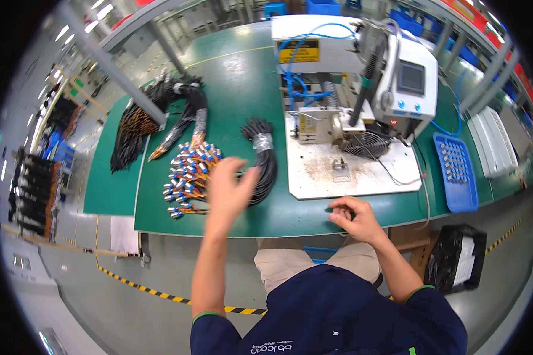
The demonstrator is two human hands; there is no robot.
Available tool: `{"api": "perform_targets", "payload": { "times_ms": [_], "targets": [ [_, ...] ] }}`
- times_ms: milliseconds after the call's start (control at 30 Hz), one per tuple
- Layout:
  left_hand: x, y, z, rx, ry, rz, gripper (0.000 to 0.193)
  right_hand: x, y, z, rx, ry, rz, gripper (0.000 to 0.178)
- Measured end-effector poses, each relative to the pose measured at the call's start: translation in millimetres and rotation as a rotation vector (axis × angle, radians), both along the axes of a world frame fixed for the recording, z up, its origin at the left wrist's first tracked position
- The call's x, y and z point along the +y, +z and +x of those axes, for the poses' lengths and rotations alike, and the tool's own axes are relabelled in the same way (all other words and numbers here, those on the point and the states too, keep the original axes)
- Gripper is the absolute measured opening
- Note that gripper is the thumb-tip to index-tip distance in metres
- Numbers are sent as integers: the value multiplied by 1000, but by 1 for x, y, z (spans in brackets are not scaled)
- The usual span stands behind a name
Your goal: The person inserts a wire harness into a blue connector using a wire assembly machine.
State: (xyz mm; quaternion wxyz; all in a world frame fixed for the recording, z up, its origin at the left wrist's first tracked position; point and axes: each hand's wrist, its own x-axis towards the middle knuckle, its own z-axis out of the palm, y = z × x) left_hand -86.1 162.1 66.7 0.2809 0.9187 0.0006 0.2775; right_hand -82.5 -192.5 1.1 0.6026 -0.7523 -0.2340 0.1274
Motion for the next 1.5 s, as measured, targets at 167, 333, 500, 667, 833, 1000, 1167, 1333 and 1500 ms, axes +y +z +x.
{"api": "perform_targets", "payload": {
  "times_ms": [167,333,500,667,833,1000,1167,1333,1500],
  "targets": [
    [-42,-18,99,631,301,246,75,0,-1,-5,-3,-60,53,22],
    [-35,-16,98,574,261,13,49,-7,-11,-9,-35,-69,134,23],
    [16,96,42,374,-145,-810,16,-15,-12,-5,-52,-72,104,23],
    [130,233,-43,-24,88,-956,27,-14,-7,-9,-77,-43,127,23],
    [178,332,-139,-163,-182,-957,17,-13,1,-19,-191,-28,53,21],
    [124,374,-182,-374,382,62,10,-17,-5,-20,-184,-35,65,20],
    [152,366,-215,-497,73,-559,18,-16,-11,-20,-146,-7,102,19],
    [156,358,-254,-390,428,143,18,-17,-12,-19,-150,-13,88,19],
    [186,360,-299,-479,413,-272,15,-16,-10,-19,-135,-2,102,19]
  ]
}}
